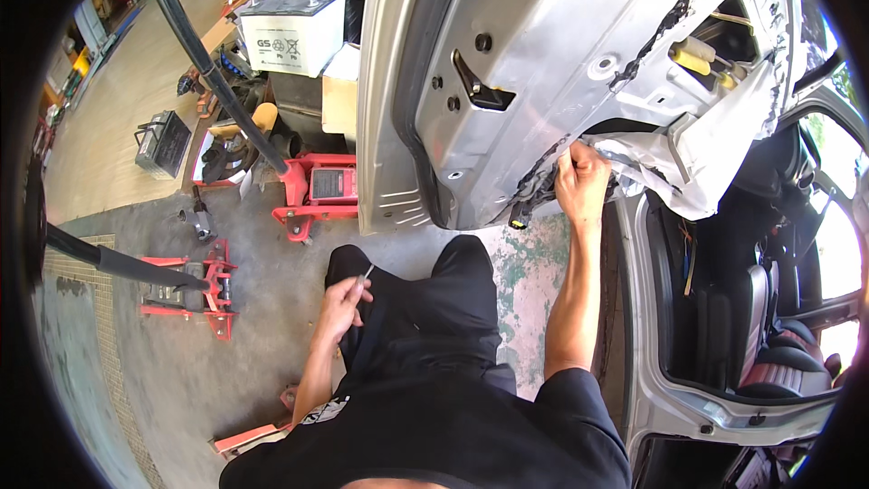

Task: The person is working on a car door, using a screwdriver to tighten screws and adjust components inside the door panel. They are seated on the floor in a garage setting, manipulating tools and parts within the door's interior.

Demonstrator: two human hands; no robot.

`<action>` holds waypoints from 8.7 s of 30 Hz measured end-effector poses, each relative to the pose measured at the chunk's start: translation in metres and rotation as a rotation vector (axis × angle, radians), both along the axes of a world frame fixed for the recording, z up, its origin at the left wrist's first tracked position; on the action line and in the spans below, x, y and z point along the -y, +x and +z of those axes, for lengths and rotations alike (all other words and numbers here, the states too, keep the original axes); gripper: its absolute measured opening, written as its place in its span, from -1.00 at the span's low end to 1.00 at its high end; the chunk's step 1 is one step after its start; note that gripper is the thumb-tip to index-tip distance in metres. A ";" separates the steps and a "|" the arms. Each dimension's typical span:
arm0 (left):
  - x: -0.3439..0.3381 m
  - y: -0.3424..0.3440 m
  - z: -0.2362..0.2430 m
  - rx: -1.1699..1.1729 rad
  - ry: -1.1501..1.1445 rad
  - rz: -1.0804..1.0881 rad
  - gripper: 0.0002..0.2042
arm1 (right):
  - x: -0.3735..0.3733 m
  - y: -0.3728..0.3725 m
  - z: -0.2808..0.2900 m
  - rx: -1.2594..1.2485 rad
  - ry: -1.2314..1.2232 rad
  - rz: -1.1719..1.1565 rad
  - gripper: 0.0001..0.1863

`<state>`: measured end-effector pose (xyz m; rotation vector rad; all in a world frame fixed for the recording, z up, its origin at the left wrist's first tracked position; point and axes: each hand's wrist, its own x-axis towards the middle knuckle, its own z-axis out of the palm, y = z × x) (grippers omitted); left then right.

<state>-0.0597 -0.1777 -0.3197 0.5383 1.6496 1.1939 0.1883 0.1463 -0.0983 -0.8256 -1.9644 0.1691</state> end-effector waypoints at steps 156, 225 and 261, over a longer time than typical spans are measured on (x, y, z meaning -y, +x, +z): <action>-0.061 -0.060 0.314 -0.246 0.650 0.086 -0.38 | 0.154 -0.213 0.033 -1.459 -0.818 1.272 -0.79; -0.052 -0.047 0.342 -0.725 0.481 -0.163 -0.72 | 0.151 -0.212 0.034 -1.509 -0.837 1.516 -0.76; -0.064 -0.040 0.359 -0.019 0.482 0.019 -0.49 | 0.157 -0.209 0.043 -1.634 -0.979 1.550 -0.72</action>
